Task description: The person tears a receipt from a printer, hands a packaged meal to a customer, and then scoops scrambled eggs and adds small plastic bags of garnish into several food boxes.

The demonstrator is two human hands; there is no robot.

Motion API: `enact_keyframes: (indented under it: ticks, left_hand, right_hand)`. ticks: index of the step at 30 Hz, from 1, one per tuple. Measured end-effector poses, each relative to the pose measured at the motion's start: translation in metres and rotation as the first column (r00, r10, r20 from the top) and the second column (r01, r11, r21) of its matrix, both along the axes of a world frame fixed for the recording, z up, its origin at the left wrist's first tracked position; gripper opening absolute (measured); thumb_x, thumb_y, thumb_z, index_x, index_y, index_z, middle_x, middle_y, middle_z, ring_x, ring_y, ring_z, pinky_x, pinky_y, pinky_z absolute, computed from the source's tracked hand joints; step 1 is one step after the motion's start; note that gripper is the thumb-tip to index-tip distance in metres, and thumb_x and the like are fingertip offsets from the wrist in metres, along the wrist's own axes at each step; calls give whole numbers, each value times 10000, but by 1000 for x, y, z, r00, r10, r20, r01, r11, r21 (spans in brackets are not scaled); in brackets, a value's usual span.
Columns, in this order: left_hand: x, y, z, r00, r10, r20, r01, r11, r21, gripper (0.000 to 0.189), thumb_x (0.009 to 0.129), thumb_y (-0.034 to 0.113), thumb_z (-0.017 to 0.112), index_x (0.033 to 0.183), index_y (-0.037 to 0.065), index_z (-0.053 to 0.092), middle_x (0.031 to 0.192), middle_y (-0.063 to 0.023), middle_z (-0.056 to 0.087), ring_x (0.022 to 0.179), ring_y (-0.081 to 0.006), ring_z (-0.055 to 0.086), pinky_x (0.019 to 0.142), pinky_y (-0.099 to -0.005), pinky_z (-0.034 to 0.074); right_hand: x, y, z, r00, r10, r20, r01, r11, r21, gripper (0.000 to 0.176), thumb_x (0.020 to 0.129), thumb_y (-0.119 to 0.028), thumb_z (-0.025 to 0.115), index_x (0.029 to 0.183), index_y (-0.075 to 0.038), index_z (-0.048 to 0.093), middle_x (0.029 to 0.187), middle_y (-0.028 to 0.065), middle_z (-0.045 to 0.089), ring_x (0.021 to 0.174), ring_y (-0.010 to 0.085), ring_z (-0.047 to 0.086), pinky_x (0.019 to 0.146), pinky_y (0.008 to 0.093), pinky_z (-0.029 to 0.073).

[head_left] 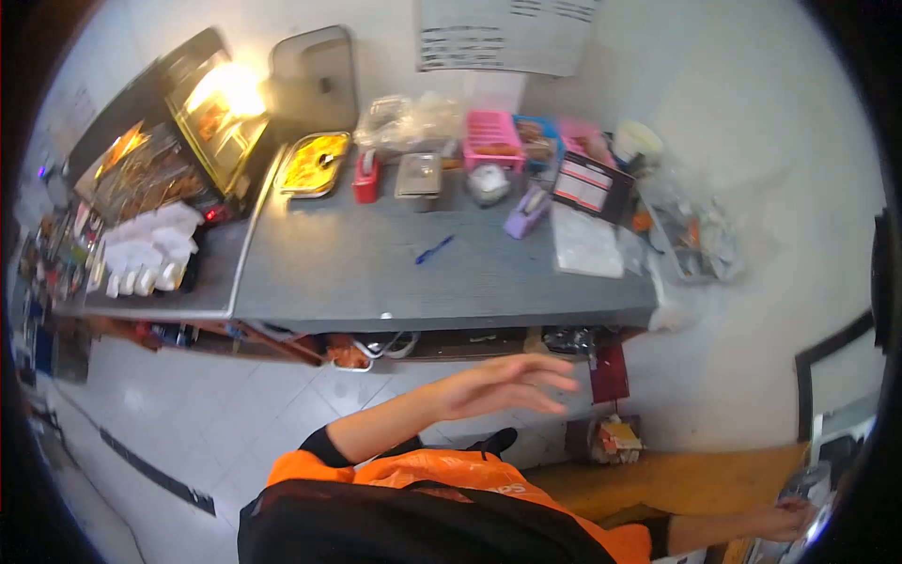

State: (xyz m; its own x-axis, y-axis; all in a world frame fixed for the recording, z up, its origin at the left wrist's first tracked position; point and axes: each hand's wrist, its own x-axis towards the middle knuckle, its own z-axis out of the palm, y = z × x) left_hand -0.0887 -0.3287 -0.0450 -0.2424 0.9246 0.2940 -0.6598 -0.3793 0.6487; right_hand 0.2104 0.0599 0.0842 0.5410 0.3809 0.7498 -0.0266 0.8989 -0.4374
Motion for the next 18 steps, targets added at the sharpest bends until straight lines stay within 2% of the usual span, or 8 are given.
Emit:
enact_keyframes:
  ticks: [1, 5, 7, 10, 12, 13, 14, 18]
  left_hand:
    - [0, -44, -18, 990, 139, 18, -138, 989, -48, 636, 856, 483, 378, 1296, 33, 289, 1294, -128, 372, 1125, -276, 438, 988, -426, 263]
    - [32, -199, -55, 768, 618, 166, -583, 783, -219, 599, 869, 464, 359, 1288, 38, 308, 1280, -117, 391, 1104, -256, 456, 982, -389, 280]
    - [52, -256, -70, 587, 757, 285, -716, 650, -253, 559, 882, 438, 348, 1268, 34, 339, 1259, -116, 417, 1084, -254, 472, 962, -377, 311]
    - [57, -295, -95, 328, 859, 394, -829, 462, -315, 516, 893, 413, 335, 1240, 32, 378, 1217, -115, 462, 1052, -248, 499, 929, -372, 352]
    - [49, -322, -116, 204, 874, 440, -857, 376, -351, 416, 888, 349, 393, 1155, 38, 464, 1130, -92, 527, 980, -226, 539, 888, -364, 392]
    - [41, -331, -138, 25, 880, 474, -818, 291, -496, 352, 877, 318, 424, 1097, 52, 496, 1062, -62, 558, 939, -198, 552, 854, -337, 414]
    - [31, -337, -160, -154, 861, 485, -744, 223, -630, 288, 866, 286, 456, 1039, 67, 527, 995, -33, 588, 897, -170, 564, 819, -310, 437]
    - [2, -360, -239, -411, 776, 478, -584, 179, -792, 153, 825, 209, 512, 902, 83, 551, 928, -16, 577, 856, -164, 554, 835, -323, 419]
  right_hand:
    - [-47, -25, -16, 977, 112, -181, -101, 993, 67, 275, 775, -260, 562, 736, 9, 519, 567, 51, 407, 534, 140, 412, 511, 280, 350]
    - [-226, -91, -144, 934, 308, 180, -253, 928, -274, 338, 824, -295, 441, 947, 15, 494, 737, 77, 478, 573, 152, 427, 518, 257, 374]
    - [-325, -175, -208, 571, 792, 216, -491, 540, -683, 364, 855, -294, 438, 1048, 14, 467, 770, 67, 495, 556, 134, 437, 489, 242, 368]
    - [-427, -349, -272, -33, 987, 157, -468, 124, -875, 223, 844, -162, 491, 1053, -88, 468, 793, 28, 497, 518, 75, 435, 435, 201, 373]
    - [-450, -461, -293, -586, 798, 139, -317, -68, -946, 191, 852, -211, 481, 995, -86, 503, 787, 16, 492, 545, 86, 461, 458, 224, 416]
    - [-457, -514, -298, -691, 667, 280, -379, -4, -925, 210, 853, -240, 479, 988, -84, 514, 794, 19, 497, 570, 103, 485, 484, 243, 449]
    - [-463, -557, -301, -835, 528, 156, -215, -52, -975, 219, 852, -253, 483, 979, -79, 526, 827, 32, 512, 598, 114, 507, 497, 259, 470]
    - [-501, -698, -340, -986, 22, -166, 158, -203, -966, 280, 843, -344, 497, 899, -74, 547, 670, 7, 501, 460, 122, 488, 426, 227, 409]
